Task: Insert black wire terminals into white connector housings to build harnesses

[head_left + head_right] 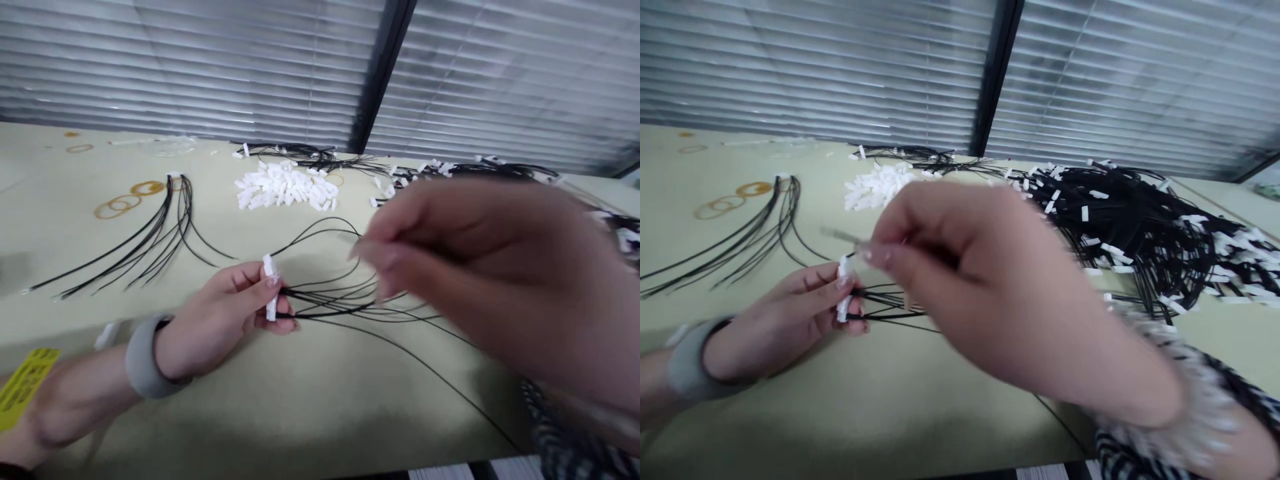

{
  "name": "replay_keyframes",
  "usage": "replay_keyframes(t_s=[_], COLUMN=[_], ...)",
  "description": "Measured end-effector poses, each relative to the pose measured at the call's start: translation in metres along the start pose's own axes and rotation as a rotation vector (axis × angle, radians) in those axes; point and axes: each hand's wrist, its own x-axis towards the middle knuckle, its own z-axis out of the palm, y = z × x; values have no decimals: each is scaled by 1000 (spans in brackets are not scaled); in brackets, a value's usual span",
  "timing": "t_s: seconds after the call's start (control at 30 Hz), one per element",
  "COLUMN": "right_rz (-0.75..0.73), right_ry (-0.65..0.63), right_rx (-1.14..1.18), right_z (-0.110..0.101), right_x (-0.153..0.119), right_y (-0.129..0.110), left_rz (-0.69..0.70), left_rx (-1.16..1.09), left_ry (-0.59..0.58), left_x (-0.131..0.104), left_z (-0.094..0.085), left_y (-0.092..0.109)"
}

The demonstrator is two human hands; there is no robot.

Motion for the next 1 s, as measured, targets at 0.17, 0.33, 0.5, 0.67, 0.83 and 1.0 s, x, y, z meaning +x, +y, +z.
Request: replay_keyframes(t_s=[0.17, 0.33, 0.5, 0.67, 0.83, 1.0], right_rz=[-61, -64, -69, -98, -90, -97], right_ry=[-102, -172, -219, -228, -234, -230], right_rx=[-109, -159, -166, -188, -168, -173], right_z=[35, 43, 46, 48, 52, 62], right_x=[10, 14, 14, 14, 12, 11], right_y=[16, 23, 22, 23, 20, 19], left_rz=[-23, -19, -2, 30, 69, 39], left_rx=[67, 186, 247, 359, 450, 454], left_ry=[-118, -174, -204, -212, -221, -250], left_x=[-2, -4, -4, -5, -6, -5], left_z=[-2, -4, -4, -3, 0, -1], left_y=[0, 1, 0, 0, 1, 2])
